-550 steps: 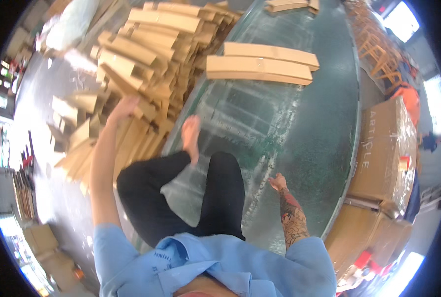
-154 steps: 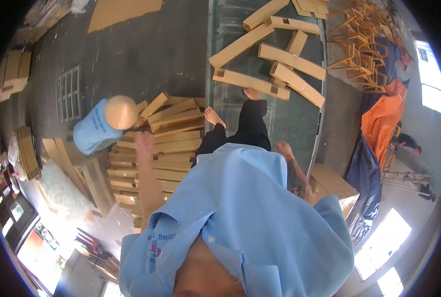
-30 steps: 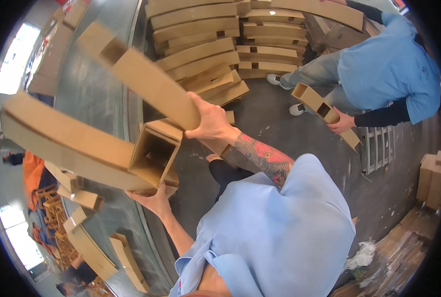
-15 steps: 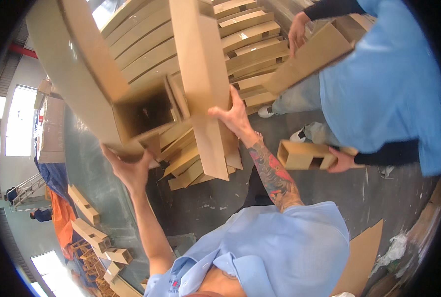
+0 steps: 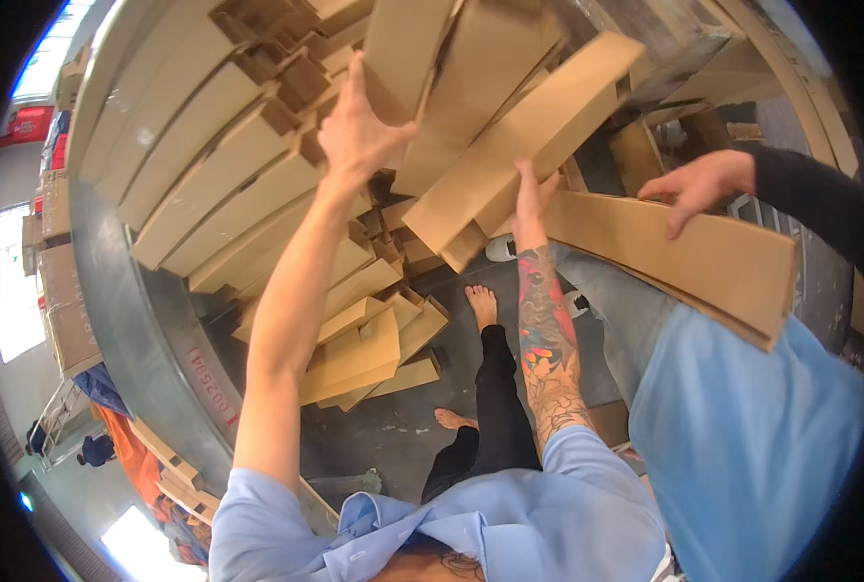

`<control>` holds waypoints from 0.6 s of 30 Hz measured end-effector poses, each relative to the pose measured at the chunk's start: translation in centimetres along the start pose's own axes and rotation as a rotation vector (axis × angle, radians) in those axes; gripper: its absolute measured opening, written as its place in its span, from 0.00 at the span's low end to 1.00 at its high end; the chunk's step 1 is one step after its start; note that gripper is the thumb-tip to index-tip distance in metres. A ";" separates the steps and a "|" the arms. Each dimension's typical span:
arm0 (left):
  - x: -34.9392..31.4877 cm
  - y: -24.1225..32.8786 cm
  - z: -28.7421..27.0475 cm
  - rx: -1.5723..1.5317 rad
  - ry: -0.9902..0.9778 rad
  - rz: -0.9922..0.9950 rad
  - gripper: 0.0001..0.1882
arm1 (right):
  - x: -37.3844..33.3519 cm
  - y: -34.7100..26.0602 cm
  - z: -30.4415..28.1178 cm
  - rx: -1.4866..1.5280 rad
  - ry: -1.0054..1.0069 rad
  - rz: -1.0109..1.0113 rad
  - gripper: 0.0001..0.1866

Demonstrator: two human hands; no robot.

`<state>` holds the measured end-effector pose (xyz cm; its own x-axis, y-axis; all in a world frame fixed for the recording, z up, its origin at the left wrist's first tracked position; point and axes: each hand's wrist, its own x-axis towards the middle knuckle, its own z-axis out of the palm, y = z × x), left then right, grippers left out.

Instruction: The person stands barefoot on a conveyor belt and repeatedly picks up long cardboard boxes, placing them into a growing stack on the floor. The task involves continuous handling of boxes from the moving belt to the pile.

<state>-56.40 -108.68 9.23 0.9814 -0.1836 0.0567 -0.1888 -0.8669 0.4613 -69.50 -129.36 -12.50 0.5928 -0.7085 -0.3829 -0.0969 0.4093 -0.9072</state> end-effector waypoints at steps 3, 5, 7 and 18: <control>0.7 -4.2 11.0 0.027 -0.193 -0.054 0.60 | 2.6 8.4 0.0 -0.060 0.165 0.065 0.53; -0.1 -7.9 16.8 0.059 -0.264 -0.075 0.60 | 3.7 12.8 1.2 -0.036 0.217 0.170 0.58; -1.8 -10.0 20.8 0.095 -0.364 -0.047 0.60 | 4.8 16.3 0.0 -0.117 0.219 0.202 0.62; 1.1 -15.0 28.2 0.315 -0.283 0.110 0.57 | 10.4 23.6 -1.1 -0.584 -0.116 0.386 0.65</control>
<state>-53.53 -108.96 -22.60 0.9147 -0.3645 -0.1744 -0.3363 -0.9260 0.1713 -66.51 -127.68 -38.06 0.5078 -0.4964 -0.7041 -0.7109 0.2202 -0.6679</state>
